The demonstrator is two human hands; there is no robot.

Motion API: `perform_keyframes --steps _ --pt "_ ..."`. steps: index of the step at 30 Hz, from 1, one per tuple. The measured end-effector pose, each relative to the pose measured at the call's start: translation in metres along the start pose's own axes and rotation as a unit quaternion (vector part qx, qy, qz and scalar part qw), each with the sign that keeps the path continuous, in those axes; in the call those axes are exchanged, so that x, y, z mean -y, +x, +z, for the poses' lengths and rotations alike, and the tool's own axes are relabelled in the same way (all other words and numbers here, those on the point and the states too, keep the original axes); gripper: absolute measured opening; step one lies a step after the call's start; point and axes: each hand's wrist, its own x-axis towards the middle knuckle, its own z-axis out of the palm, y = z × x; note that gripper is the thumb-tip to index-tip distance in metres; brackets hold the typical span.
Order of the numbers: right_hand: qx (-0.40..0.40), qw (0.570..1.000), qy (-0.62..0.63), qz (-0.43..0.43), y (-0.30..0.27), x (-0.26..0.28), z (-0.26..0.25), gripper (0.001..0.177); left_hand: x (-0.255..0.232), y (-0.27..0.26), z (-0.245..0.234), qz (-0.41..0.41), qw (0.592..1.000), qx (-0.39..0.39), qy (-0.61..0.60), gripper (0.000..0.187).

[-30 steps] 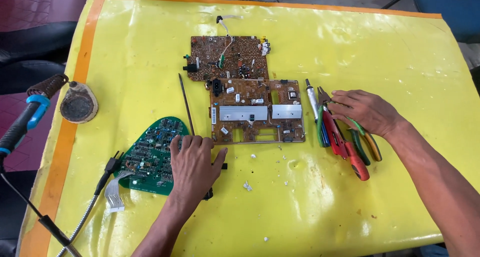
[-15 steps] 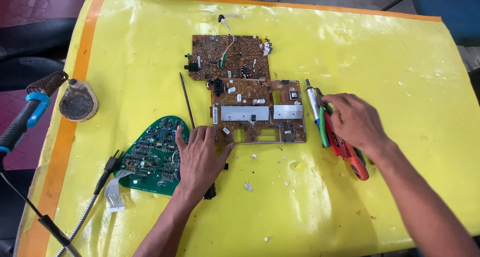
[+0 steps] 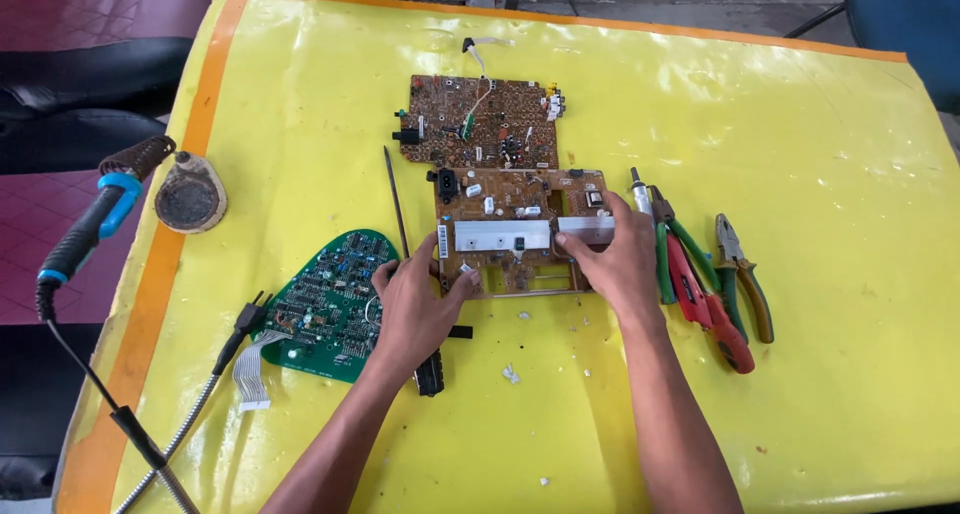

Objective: The person uses a soldering iron and tweezers to work on a circuit board, then flips the board and applies a substance from a syringe-like tool to the surface.

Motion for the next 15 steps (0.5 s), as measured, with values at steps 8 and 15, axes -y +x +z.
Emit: perform_keyframes --steps 8,15 --pt "-0.082 0.976 0.198 -0.046 -0.004 -0.006 -0.005 0.087 -0.026 -0.003 -0.022 -0.013 0.997 -0.032 -0.071 0.069" --pt "-0.143 0.939 0.277 -0.146 -0.001 0.002 -0.013 0.075 -0.042 -0.003 -0.023 0.033 0.966 -0.054 -0.252 0.051"
